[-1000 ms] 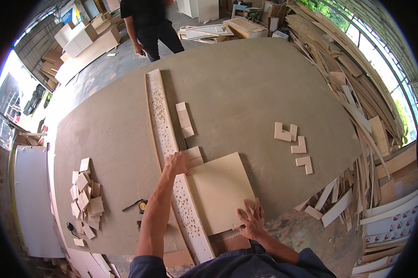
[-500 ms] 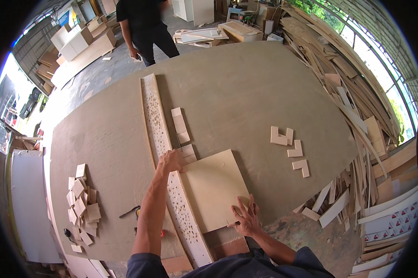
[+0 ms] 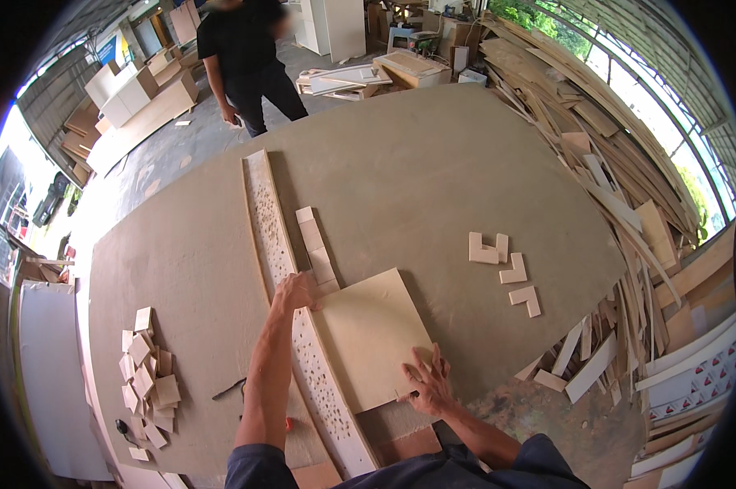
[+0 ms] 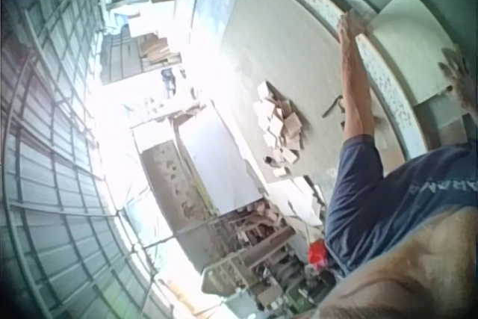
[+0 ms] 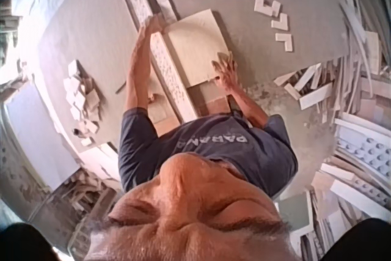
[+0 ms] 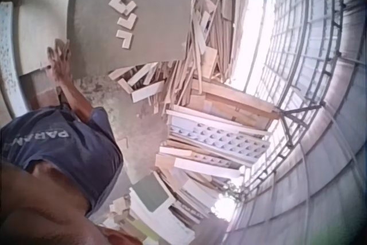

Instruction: The person uses a tape measure and a pencil to mark a board, then hammers a wooden guide into place before marking multiple small wooden blocks against the guide.

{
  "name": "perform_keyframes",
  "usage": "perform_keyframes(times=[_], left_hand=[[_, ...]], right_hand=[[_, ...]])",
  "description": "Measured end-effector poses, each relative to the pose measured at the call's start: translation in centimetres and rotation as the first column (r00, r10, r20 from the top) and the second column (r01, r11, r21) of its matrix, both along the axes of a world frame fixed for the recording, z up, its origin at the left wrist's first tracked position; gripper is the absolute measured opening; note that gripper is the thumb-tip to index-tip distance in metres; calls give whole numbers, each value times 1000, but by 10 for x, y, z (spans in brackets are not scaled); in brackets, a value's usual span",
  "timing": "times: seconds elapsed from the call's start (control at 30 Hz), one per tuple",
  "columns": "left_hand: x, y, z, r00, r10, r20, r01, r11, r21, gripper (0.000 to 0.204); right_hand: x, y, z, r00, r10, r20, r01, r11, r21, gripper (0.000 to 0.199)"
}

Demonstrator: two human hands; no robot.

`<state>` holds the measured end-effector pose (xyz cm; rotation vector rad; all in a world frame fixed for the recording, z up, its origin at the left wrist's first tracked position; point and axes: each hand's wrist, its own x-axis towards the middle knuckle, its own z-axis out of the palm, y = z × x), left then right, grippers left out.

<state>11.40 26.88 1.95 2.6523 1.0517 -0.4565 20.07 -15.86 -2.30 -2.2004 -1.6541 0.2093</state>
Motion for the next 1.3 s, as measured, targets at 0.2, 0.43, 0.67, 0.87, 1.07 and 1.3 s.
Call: perform_keyframes(times=[0.2, 0.43, 0.67, 0.87, 1.07, 1.3], left_hand=[[6, 0, -5, 1000, -5, -19, 5, 1000, -14, 80], [-5, 1, -15, 1000, -5, -27, 4, 998, -64, 82], [-17, -45, -12, 999, -14, -42, 9, 992, -127, 80], [-27, -80, -4, 999, 8, 47, -4, 997, -77, 69], [-59, -85, -10, 846, 134, 517, -196, 978, 67, 37], [-89, -155, 37, 609, 262, 748, -150, 965, -215, 19]], right_hand=[[2, -3, 0, 1000, -1, 0, 1, 1000, 4, 82], [-3, -13, -5, 999, 7, -39, -7, 1000, 7, 81], [-19, -60, -4, 997, 2, -76, -2, 1000, 1, 83], [-34, -97, 5, 994, -13, -109, 17, 999, 36, 72], [-39, -85, 26, 991, -39, -129, 57, 989, 138, 59], [-6, 45, 67, 979, -42, -202, 130, 885, 448, 59]])
